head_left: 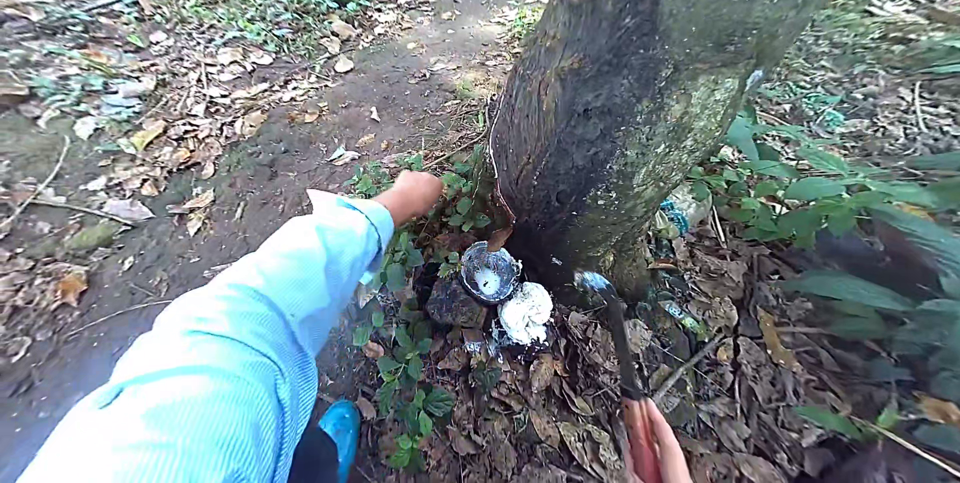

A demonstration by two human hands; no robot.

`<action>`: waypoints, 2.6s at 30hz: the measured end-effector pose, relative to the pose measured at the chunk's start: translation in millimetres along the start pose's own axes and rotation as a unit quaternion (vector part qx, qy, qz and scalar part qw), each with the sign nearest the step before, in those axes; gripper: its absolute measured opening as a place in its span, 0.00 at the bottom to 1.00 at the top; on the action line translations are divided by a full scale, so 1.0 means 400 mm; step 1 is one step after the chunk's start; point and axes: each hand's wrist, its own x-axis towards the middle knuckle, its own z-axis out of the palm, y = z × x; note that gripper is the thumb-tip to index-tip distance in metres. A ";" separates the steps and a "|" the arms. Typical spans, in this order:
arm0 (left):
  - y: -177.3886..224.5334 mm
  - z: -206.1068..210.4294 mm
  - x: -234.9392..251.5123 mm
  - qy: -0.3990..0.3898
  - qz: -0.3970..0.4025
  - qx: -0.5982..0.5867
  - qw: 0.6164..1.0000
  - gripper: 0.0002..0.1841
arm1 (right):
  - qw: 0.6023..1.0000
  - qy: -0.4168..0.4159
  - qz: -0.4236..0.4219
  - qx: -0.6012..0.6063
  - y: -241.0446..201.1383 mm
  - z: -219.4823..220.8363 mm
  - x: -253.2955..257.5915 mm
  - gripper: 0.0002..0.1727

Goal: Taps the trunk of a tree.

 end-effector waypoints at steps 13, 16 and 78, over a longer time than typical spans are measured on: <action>0.078 0.096 -0.100 -0.092 0.075 -0.534 0.837 0.30 | 0.996 -0.008 0.068 -0.050 -0.270 0.240 0.425 0.38; 0.174 0.129 -0.155 -0.168 0.131 -0.622 0.754 0.32 | 0.995 0.028 0.084 -0.048 -0.292 0.286 0.411 0.38; 0.041 0.081 0.252 0.409 0.607 -0.179 0.657 0.35 | 0.945 0.291 -0.054 -0.138 -0.317 0.599 0.795 0.14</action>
